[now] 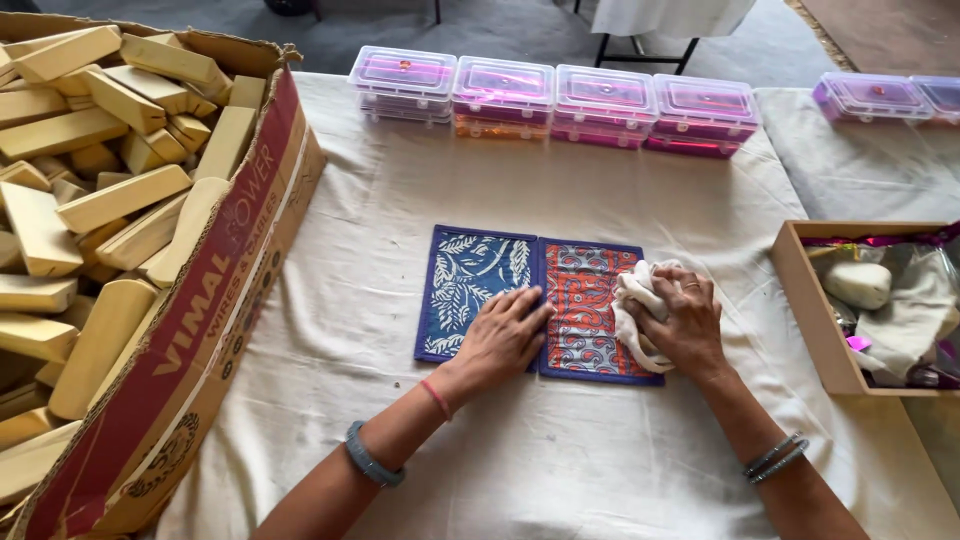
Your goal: The person wipes a clear plastic container with a white cloth, places a pink cylindrical item inside, and closes the container. They then wipe a small wooden block with the cloth. The actions occur on a table with other containers and boxes nearby.
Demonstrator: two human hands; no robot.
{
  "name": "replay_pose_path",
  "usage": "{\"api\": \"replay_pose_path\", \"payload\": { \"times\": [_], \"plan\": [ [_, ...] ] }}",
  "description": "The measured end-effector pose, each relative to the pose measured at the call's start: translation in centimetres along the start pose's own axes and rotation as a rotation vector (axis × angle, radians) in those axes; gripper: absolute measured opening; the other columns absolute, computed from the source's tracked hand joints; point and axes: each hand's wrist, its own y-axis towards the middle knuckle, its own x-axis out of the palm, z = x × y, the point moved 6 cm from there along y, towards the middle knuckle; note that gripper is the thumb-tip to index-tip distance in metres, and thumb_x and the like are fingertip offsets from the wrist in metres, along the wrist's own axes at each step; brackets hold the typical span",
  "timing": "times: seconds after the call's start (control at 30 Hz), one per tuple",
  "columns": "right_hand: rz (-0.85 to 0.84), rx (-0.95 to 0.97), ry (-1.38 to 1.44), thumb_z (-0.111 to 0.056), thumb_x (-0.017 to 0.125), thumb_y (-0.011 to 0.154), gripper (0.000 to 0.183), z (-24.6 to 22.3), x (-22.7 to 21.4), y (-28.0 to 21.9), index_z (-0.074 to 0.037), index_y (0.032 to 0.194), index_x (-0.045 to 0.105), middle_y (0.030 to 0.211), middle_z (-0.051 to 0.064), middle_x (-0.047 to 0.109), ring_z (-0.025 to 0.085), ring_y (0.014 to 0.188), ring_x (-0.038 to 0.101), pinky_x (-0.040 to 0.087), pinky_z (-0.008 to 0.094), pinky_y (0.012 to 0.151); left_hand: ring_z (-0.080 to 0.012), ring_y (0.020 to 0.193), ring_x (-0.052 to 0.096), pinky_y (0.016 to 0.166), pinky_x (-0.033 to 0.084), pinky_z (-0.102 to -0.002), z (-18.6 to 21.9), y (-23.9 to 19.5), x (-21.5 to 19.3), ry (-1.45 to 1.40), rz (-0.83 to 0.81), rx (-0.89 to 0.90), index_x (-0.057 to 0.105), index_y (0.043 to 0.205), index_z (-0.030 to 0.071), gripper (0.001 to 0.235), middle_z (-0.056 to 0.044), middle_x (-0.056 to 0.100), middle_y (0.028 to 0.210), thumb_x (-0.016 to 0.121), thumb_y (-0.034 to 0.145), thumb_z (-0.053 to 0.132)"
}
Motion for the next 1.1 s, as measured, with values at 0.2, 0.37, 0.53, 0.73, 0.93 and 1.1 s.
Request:
{"api": "replay_pose_path", "payload": {
  "times": [0.2, 0.37, 0.53, 0.73, 0.93, 1.1],
  "plan": [
    [-0.105, 0.05, 0.185, -0.046, 0.079, 0.083, 0.052, 3.7, 2.5, -1.1, -0.006, 0.116, 0.076, 0.132, 0.016, 0.066, 0.035, 0.117, 0.062, 0.049, 0.047, 0.101, -0.0338, 0.132, 0.049, 0.105, 0.044, -0.047, 2.0, -2.9, -7.4, -0.202, -0.535, 0.028, 0.059, 0.138, 0.008, 0.05, -0.016, 0.052, 0.145, 0.064, 0.093, 0.03],
    [-0.107, -0.02, 0.212, -0.042, 0.079, 0.085, 0.049, 4.7, 3.9, -1.5, -0.007, 0.118, 0.076, 0.135, 0.015, 0.066, 0.035, 0.122, 0.061, 0.049, 0.047, 0.106, -0.0309, 0.125, 0.058, 0.105, 0.046, -0.045, 1.7, -3.5, -19.7, -0.14, -0.473, -0.026, 0.058, 0.137, 0.006, 0.051, -0.015, 0.061, 0.136, 0.064, 0.096, 0.035],
    [-0.152, 0.048, 0.189, -0.039, 0.079, 0.082, 0.056, 5.6, 4.4, -1.9, -0.006, 0.126, 0.072, 0.137, 0.014, 0.065, 0.035, 0.122, 0.06, 0.051, 0.046, 0.102, -0.0273, 0.13, 0.056, 0.104, 0.05, -0.044, -3.0, -4.7, -32.6, 0.499, -0.317, -0.409, 0.05, 0.145, 0.008, 0.054, -0.011, 0.057, 0.143, 0.052, 0.1, 0.039],
    [-0.188, 0.068, 0.17, -0.041, 0.08, 0.083, 0.057, 5.9, 4.6, -2.1, -0.007, 0.128, 0.072, 0.138, 0.012, 0.064, 0.034, 0.125, 0.059, 0.051, 0.047, 0.103, -0.0317, 0.145, 0.034, 0.117, 0.032, -0.052, -20.9, -15.5, -37.3, 0.703, -0.481, -0.926, 0.031, 0.159, 0.022, 0.077, -0.01, 0.032, 0.162, 0.048, 0.095, 0.06],
    [-0.186, 0.064, 0.174, -0.043, 0.079, 0.084, 0.056, 5.1, 3.6, -2.0, -0.007, 0.127, 0.072, 0.138, 0.012, 0.064, 0.035, 0.128, 0.058, 0.05, 0.047, 0.103, -0.0313, 0.15, 0.033, 0.12, 0.031, -0.055, -24.7, -16.5, -37.2, 0.511, -0.489, -1.085, 0.026, 0.163, 0.027, 0.082, -0.008, 0.029, 0.166, 0.05, 0.095, 0.065],
    [-0.179, 0.042, 0.161, -0.045, 0.078, 0.085, 0.059, 5.7, 4.2, -2.2, -0.006, 0.128, 0.071, 0.139, 0.014, 0.063, 0.035, 0.128, 0.058, 0.05, 0.048, 0.105, -0.0368, 0.147, 0.037, 0.119, 0.031, -0.058, -28.9, -15.6, -36.8, 0.531, -0.441, -1.074, 0.03, 0.163, 0.023, 0.08, -0.013, 0.034, 0.163, 0.053, 0.096, 0.058]
  ]
}}
